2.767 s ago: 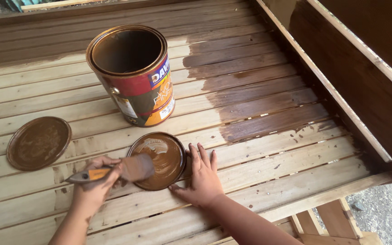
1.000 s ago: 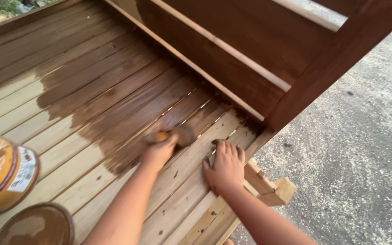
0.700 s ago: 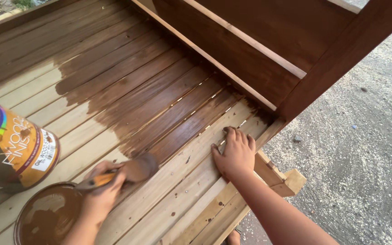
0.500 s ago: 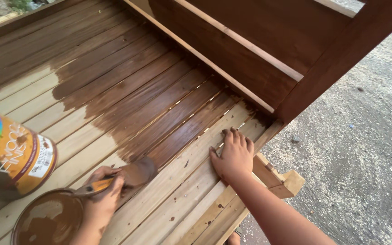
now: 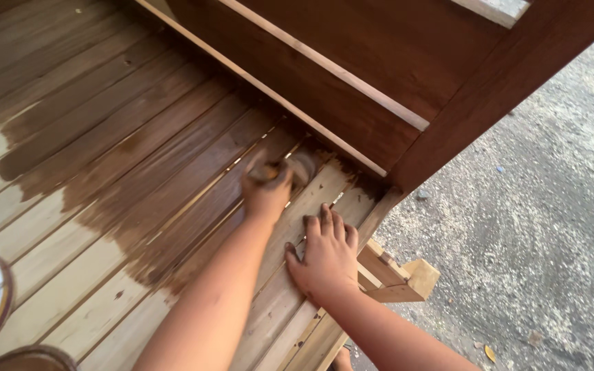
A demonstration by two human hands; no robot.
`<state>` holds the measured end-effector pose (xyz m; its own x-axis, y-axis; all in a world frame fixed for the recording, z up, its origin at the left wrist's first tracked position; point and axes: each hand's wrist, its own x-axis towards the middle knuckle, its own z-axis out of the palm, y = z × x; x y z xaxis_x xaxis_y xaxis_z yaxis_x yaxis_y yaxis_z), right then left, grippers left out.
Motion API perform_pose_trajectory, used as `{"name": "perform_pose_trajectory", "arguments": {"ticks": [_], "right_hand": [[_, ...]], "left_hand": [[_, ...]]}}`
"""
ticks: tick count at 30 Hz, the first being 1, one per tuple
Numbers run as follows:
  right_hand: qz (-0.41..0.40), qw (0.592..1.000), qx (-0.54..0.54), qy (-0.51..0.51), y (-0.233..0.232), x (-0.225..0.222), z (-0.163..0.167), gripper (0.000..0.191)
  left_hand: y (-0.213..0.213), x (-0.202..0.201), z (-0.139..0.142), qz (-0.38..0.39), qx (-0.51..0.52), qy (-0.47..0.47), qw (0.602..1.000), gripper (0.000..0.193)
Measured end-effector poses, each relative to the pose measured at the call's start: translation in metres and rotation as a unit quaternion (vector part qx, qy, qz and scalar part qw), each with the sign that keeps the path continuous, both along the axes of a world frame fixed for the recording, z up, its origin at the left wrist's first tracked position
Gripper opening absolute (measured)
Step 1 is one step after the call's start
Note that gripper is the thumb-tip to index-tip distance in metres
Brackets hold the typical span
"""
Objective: The person applies brown wood stain with a brush to the slatted seat of a wooden bench, dipping the brush into a can of stain and brushing the liquid across the planks, reloading the brush from the can lid between sections.
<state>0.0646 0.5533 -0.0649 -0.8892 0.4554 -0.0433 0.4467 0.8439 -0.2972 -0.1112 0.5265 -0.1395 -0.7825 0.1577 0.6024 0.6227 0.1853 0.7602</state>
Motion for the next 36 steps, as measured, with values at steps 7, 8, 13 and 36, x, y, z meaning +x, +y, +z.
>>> {"name": "perform_pose_trajectory", "arguments": {"ticks": [7, 8, 13, 36], "right_hand": [[0.003, 1.000, -0.003, 0.023, 0.000, 0.002, -0.004, 0.067], [-0.001, 1.000, -0.008, 0.024, 0.000, 0.002, -0.005, 0.067], [-0.009, 1.000, 0.010, 0.023, -0.001, 0.003, -0.009, 0.068], [-0.014, 0.998, 0.047, 0.028, -0.006, 0.001, -0.016, 0.068]], "left_hand": [[0.045, -0.011, 0.020, -0.037, -0.033, -0.241, 0.969, 0.023], [0.040, -0.010, 0.017, -0.042, 0.008, -0.234, 0.971, 0.027], [-0.024, 0.007, 0.003, -0.072, 0.026, -0.181, 0.981, 0.021], [-0.291, 0.114, 0.034, 0.061, -0.108, -0.117, 0.985, 0.014]]}}
